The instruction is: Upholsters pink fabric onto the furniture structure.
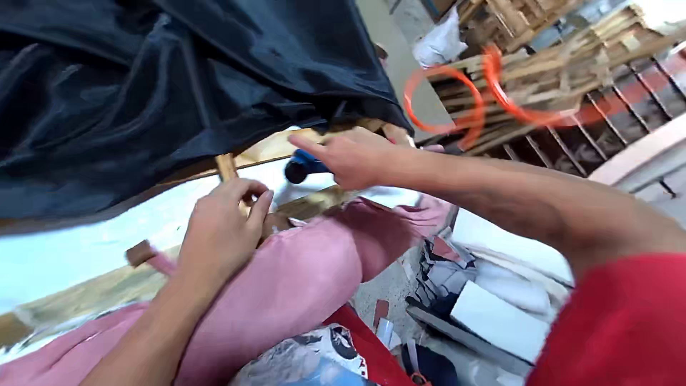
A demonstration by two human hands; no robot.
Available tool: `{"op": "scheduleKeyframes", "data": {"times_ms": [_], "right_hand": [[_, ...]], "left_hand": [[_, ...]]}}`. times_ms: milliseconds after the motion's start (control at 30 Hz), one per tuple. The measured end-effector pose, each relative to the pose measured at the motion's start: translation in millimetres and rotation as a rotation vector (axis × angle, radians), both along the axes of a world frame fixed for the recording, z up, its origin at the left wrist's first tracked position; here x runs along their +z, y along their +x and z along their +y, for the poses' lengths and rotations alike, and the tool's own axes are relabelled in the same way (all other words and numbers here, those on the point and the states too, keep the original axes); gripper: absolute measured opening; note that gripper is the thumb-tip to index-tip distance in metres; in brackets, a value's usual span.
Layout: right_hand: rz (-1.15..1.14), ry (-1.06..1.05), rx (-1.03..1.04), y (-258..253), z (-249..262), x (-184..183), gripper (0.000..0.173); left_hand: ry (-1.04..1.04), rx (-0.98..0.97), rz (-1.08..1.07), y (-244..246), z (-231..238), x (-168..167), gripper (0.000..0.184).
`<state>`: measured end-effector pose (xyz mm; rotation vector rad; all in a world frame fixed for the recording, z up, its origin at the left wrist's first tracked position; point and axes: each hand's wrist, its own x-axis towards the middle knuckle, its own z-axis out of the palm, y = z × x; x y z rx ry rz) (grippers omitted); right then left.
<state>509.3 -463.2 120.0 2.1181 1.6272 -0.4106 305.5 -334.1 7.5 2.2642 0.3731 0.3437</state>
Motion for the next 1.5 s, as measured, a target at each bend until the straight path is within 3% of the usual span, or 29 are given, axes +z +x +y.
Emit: {"op": "scheduleKeyframes", "data": {"times_ms": [33, 133, 233, 300, 400, 500, 600, 633, 700, 767, 800, 833, 900, 933, 1000, 1033, 1067, 1133, 1200, 1300, 1400, 1500], "right_hand": [[0.025, 0.022, 0.012, 17.0, -3.6, -18.0, 0.099], [0.159, 0.148, 0.162, 65.5, -8.3, -78.6, 0.048], [0.271, 0.198, 0.318, 91.9, -20.1, -122.1, 0.026], [0.344, 0.256, 0.365, 103.8, -45.5, -116.1, 0.019], [0.519, 0.519, 0.34, 123.6, -122.9, -65.9, 0.022], [0.757, 1.055, 0.08, 174.2, -241.2, -26.3, 0.02], [0.829, 1.395, -0.42, 253.6, -349.3, -42.7, 0.027], [0.848, 1.397, -0.527, 282.5, -372.3, -65.4, 0.035], [0.926, 1.209, -0.623, 322.3, -395.2, -117.7, 0.064], [1.021, 1.027, -0.525, 331.2, -391.1, -150.4, 0.08], [1.07, 1.015, -0.437, 330.1, -384.2, -157.2, 0.075], [1.165, 1.06, -0.372, 327.0, -377.1, -158.0, 0.059], [1.525, 1.19, -0.324, 321.6, -366.9, -144.3, 0.032], [1.711, 1.206, -0.283, 323.5, -365.6, -133.1, 0.033], [1.866, 1.12, -0.155, 330.3, -364.2, -115.3, 0.055], [1.767, 1.046, -0.055, 334.5, -363.9, -109.2, 0.065], [1.579, 0.977, 0.052, 336.7, -363.0, -104.9, 0.06], [1.321, 0.852, 0.16, 333.1, -358.1, -101.4, 0.033], [1.295, 0.829, 0.127, 324.3, -351.3, -101.2, 0.016], [1.511, 1.036, -0.007, 310.2, -345.6, -95.0, 0.021], [1.542, 1.351, -0.202, 279.8, -337.0, -101.7, 0.025], [1.479, 1.706, -0.107, 271.5, -329.8, -110.0, 0.031]], "left_hand": [[0.052, -0.028, -0.003, -4.2, -23.4, -0.2, 0.033], [0.222, -0.121, -0.053, -13.0, -99.4, -9.5, 0.044], [0.246, -0.129, -0.095, -4.5, -146.4, -8.9, 0.05], [0.178, -0.093, -0.092, 12.1, -172.2, -9.7, 0.056], [0.127, 0.009, -0.058, 70.7, -232.7, 4.6, 0.069], [0.262, 0.045, 0.065, 158.2, -305.1, 20.9, 0.078], [0.394, 0.055, 0.256, 229.6, -349.9, 34.3, 0.083], [0.397, 0.067, 0.322, 247.2, -354.3, 39.8, 0.082], [0.354, 0.066, 0.475, 274.3, -354.1, 53.6, 0.075], [0.295, 0.047, 0.637, 295.2, -352.9, 67.9, 0.066], [0.257, 0.029, 0.679, 302.6, -353.3, 75.2, 0.061], [0.191, 0.003, 0.676, 306.1, -355.9, 83.3, 0.054], [0.013, -0.097, 0.554, 299.9, -368.9, 100.5, 0.041], [-0.052, -0.165, 0.455, 291.7, -377.4, 106.7, 0.039], [-0.1, -0.279, 0.268, 275.0, -389.3, 108.9, 0.04], [-0.099, -0.313, 0.219, 268.3, -391.1, 106.7, 0.04], [-0.094, -0.336, 0.187, 264.1, -391.0, 104.3, 0.039], [-0.064, -0.405, 0.163, 263.7, -386.5, 102.8, 0.038], [-0.088, -0.517, 0.13, 268.0, -376.4, 102.4, 0.037], [-0.257, -0.552, 0.003, 278.7, -334.5, 83.1, 0.043], [-0.031, -0.358, 0.02, 290.2, -294.1, 36.5, 0.044], [0.197, -0.476, 0.179, 297.2, -298.1, 7.0, 0.065]]}}
